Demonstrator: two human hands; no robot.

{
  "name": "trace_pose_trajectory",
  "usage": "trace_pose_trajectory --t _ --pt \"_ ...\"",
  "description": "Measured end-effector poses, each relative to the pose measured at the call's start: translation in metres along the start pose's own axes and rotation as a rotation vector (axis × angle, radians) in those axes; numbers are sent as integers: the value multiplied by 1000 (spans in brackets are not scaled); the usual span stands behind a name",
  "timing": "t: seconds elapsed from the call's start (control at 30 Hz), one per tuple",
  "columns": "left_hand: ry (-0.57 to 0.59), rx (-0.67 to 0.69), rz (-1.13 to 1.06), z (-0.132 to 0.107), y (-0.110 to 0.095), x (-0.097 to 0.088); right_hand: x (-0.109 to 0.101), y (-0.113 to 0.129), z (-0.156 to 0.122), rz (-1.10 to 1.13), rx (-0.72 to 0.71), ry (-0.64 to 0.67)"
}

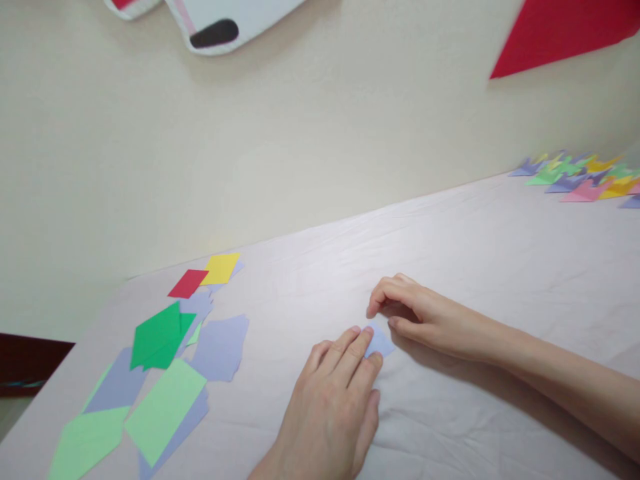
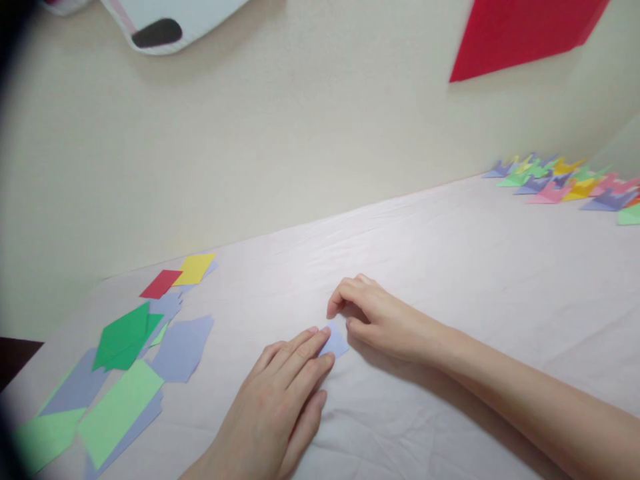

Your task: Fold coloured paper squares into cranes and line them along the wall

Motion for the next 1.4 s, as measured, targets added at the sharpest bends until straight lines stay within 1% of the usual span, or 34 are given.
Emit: trace_pose_trajectory --t 0.17,0.27,0.37,0.47,0.7,0.8,0.87,0.97,1.07,1.17,1.27,1.4 --pt "44 -102 58 -5 -6 3 -2 4 -3 -10 -42 -95" --pt "63 -151 46 -8 -10 5 2 7 -4 -92 -56 -125" --pt "56 -186 9 -8 -12 4 6 11 -6 -201 -47 -120" --pt "43 -216 -6 -8 -12 2 9 15 -11 -251 -34 -91" --pt "114 -249 64 -4 -13 1 11 25 -26 -231 -57 -51" --pt "122 -294 131 -2 -9 -1 9 31 -33 -219 -62 -98" --pt "97 -293 148 0 -7 -3 9 32 -36 -209 -57 -119" --pt "56 -245 100 2 -7 -6 11 31 -37 -204 -66 -111" --pt "75 -247 46 -1 -3 -5 10 31 -34 -188 -93 -109" --pt "88 -262 36 -3 0 -4 14 37 -33 -153 -136 -68" --pt "84 -254 54 -2 1 -4 20 42 -34 -157 -154 -23" --pt "85 -245 111 -1 2 -4 24 40 -33 -173 -159 -8"
Point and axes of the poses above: each hand's wrist, its own z-axis towards the middle knuckle, its own x-axis out of the palm, y = z × x, the point moved 9 cm from there along z, towards the middle knuckle, and after that the axes turned 5 degrees about -y, right-handed, at the moved point
